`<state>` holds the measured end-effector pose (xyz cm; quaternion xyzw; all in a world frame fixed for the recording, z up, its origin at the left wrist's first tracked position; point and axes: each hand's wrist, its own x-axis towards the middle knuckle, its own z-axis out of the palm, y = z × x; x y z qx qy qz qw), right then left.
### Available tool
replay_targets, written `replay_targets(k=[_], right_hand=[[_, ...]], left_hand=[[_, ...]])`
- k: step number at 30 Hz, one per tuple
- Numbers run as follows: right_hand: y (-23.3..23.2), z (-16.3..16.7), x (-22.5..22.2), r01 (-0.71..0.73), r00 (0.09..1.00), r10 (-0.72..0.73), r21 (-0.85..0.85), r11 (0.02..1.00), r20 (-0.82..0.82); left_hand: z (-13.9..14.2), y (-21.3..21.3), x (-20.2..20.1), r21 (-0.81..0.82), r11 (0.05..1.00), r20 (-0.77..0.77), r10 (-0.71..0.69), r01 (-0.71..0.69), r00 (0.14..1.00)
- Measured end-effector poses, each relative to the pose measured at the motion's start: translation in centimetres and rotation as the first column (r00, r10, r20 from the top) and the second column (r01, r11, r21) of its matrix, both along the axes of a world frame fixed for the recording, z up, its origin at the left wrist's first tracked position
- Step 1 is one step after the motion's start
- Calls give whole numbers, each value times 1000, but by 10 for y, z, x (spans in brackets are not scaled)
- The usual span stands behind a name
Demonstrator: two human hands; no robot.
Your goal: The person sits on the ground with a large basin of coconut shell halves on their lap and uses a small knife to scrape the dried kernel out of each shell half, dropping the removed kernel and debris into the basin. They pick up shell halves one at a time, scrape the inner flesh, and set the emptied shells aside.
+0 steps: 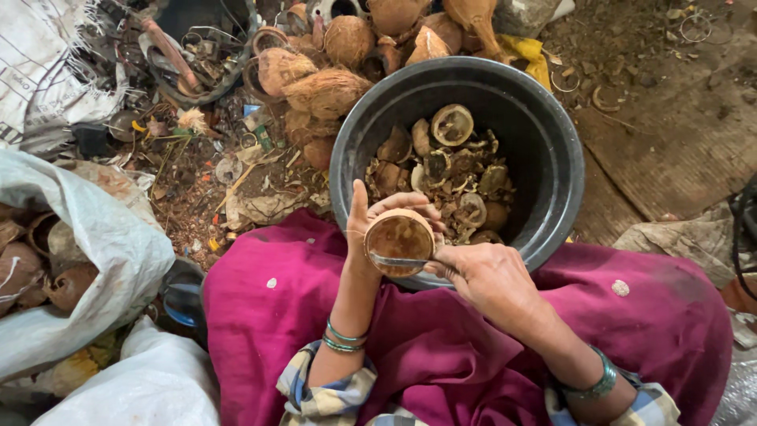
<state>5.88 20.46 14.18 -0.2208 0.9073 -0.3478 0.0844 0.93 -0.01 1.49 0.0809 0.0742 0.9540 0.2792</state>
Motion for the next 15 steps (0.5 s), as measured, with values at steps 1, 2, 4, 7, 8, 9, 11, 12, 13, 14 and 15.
replay_targets(k=[1, 2, 4, 7, 8, 9, 11, 12, 13, 14, 15], right_hand=[[-1, 1, -1, 9, 1000, -9, 15, 1000, 18], [-1, 2, -2, 17, 999, -19, 31, 999, 37], [-2, 3, -2, 30, 999, -31, 45, 999, 25], [-4, 2, 1, 32, 998, -30, 40, 999, -50], [-3, 2, 2, 27, 997, -24, 44, 999, -69], [-2, 2, 3, 23, 996, -19, 48, 999, -87], [1, 3, 5, -21, 994, 21, 8, 1000, -111], [2, 4, 6, -43, 991, 41, -14, 999, -125], [2, 5, 7, -67, 989, 67, 7, 998, -131], [2, 5, 8, -91, 986, 94, 28, 995, -138], [2, 6, 8, -115, 982, 121, 50, 992, -144]], left_hand=[[6, 0, 4, 16, 1000, 0, -6, 6, 1000], [11, 0, 7, 34, 999, 0, -11, 11, 1000], [17, 1, 8, 28, 999, -41, 25, -24, 999], [16, 2, 11, 39, 997, -84, 72, -69, 994], [13, 2, 11, 47, 996, -96, 85, -81, 992], [12, 0, 11, 34, 995, -87, 96, -93, 992], [9, -2, 10, 9, 993, -69, 116, -116, 991], [8, -2, 9, 25, 994, -66, 105, -103, 992], [7, -3, 9, 41, 995, -62, 93, -91, 994], [7, -3, 9, 57, 995, -58, 82, -79, 995], [8, -3, 8, 60, 996, -55, 72, -69, 996]])
